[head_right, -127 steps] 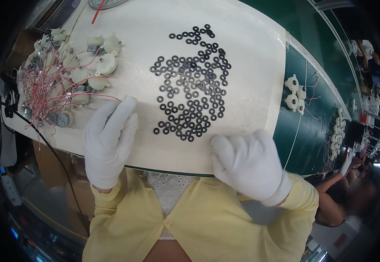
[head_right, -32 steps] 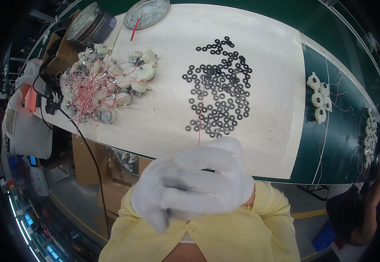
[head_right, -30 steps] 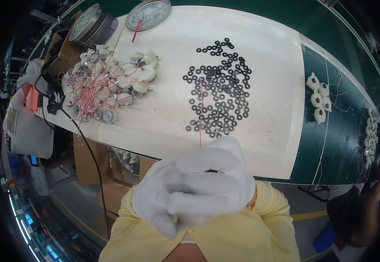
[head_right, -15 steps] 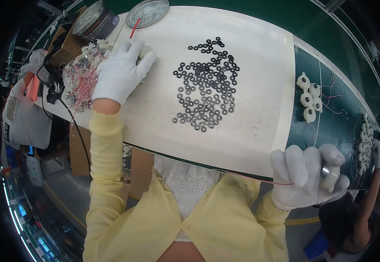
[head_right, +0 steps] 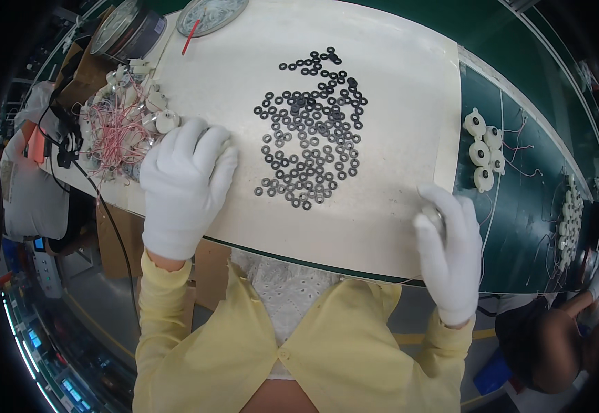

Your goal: The person assembles small white electronic components by inserting black washers into them and attaching red wires. The person handles the components one at a time, picking them up from a pile, inserting the washers, and placing the finished units on the table.

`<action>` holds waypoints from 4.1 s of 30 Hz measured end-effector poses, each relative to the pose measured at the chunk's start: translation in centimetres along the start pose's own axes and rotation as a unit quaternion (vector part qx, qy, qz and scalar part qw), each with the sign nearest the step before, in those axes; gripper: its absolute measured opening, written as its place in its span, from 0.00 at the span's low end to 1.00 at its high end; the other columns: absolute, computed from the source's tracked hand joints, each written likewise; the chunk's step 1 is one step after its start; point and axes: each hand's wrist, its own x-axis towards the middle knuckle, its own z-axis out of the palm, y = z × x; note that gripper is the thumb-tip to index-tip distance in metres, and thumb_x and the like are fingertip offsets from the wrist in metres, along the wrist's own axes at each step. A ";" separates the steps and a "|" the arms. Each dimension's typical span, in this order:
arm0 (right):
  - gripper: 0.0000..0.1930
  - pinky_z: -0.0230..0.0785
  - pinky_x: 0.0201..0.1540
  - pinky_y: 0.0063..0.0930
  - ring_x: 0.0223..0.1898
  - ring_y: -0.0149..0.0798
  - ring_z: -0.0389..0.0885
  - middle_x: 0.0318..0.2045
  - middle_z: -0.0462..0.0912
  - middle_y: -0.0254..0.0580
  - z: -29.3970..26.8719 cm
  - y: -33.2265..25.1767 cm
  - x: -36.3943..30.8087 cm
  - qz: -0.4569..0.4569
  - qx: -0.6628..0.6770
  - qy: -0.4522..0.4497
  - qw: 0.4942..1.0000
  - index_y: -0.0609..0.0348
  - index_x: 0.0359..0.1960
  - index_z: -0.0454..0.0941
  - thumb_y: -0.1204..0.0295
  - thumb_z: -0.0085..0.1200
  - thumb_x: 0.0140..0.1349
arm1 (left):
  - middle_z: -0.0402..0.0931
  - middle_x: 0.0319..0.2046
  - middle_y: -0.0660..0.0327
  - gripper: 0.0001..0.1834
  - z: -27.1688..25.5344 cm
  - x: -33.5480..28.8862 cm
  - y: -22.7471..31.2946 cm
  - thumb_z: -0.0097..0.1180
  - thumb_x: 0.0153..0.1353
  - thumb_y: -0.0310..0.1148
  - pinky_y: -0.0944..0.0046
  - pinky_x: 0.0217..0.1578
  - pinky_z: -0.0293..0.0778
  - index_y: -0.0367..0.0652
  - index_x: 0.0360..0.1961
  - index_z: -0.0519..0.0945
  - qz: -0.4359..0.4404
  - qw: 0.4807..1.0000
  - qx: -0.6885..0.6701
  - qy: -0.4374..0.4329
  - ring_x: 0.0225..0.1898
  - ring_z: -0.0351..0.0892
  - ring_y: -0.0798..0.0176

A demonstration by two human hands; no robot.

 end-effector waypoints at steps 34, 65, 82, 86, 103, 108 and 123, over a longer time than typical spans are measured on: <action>0.18 0.67 0.36 0.29 0.26 0.35 0.78 0.31 0.85 0.30 2.8 -2.9 5.9 -0.236 -0.176 -0.087 0.952 0.55 0.46 0.82 0.74 0.70 0.52 | 0.74 0.24 0.68 0.16 1.4 -6.2 -1.1 0.60 0.52 0.52 0.60 0.30 0.63 0.52 0.27 0.79 0.036 0.974 -0.178 0.134 0.33 0.75 0.60; 0.21 0.65 0.33 0.34 0.25 0.41 0.76 0.27 0.82 0.36 -1.8 1.2 2.1 -0.066 -0.328 0.039 0.942 0.56 0.53 0.83 0.72 0.66 0.56 | 0.78 0.25 0.67 0.15 1.3 -6.0 -1.6 0.57 0.62 0.51 0.60 0.34 0.69 0.51 0.33 0.82 0.085 0.977 -0.163 0.112 0.34 0.76 0.58; 0.21 0.63 0.31 0.35 0.26 0.38 0.74 0.26 0.77 0.32 -2.3 4.3 2.9 -0.101 -0.369 0.162 0.910 0.51 0.54 0.83 0.69 0.68 0.57 | 0.81 0.33 0.64 0.13 1.7 -6.9 -1.0 0.49 0.66 0.42 0.50 0.47 0.72 0.48 0.41 0.83 0.066 0.981 -0.137 0.117 0.45 0.78 0.54; 0.20 0.66 0.31 0.33 0.25 0.37 0.76 0.27 0.81 0.35 -3.3 4.9 3.0 -0.063 -0.356 0.165 0.918 0.57 0.54 0.82 0.73 0.66 0.59 | 0.81 0.33 0.64 0.14 1.7 -7.2 -1.1 0.49 0.66 0.41 0.49 0.47 0.72 0.48 0.41 0.83 0.065 0.981 -0.141 0.118 0.45 0.78 0.53; 0.14 0.76 0.46 0.28 0.39 0.35 0.87 0.40 0.88 0.48 -5.3 7.7 0.7 0.088 -0.194 0.215 0.953 0.64 0.53 0.83 0.77 0.52 0.69 | 0.81 0.33 0.61 0.17 1.2 -7.7 -0.2 0.44 0.73 0.42 0.45 0.51 0.73 0.42 0.41 0.81 -0.004 0.954 -0.245 0.175 0.49 0.78 0.49; 0.14 0.75 0.48 0.26 0.41 0.34 0.86 0.42 0.88 0.49 -5.6 7.4 0.9 0.033 -0.233 0.257 0.937 0.65 0.54 0.83 0.77 0.53 0.69 | 0.82 0.34 0.62 0.16 0.0 -7.7 0.0 0.49 0.70 0.45 0.45 0.50 0.73 0.45 0.39 0.82 0.014 0.957 -0.242 0.160 0.47 0.78 0.50; 0.12 0.54 0.24 0.24 0.24 0.29 0.71 0.32 0.83 0.35 10.5 -10.6 -0.2 -0.423 0.140 0.229 0.866 0.46 0.36 0.76 0.63 0.68 0.57 | 0.77 0.22 0.67 0.24 -2.3 -1.4 7.1 0.40 0.76 0.55 0.64 0.18 0.62 0.46 0.52 0.76 0.046 0.863 -0.317 0.390 0.20 0.75 0.62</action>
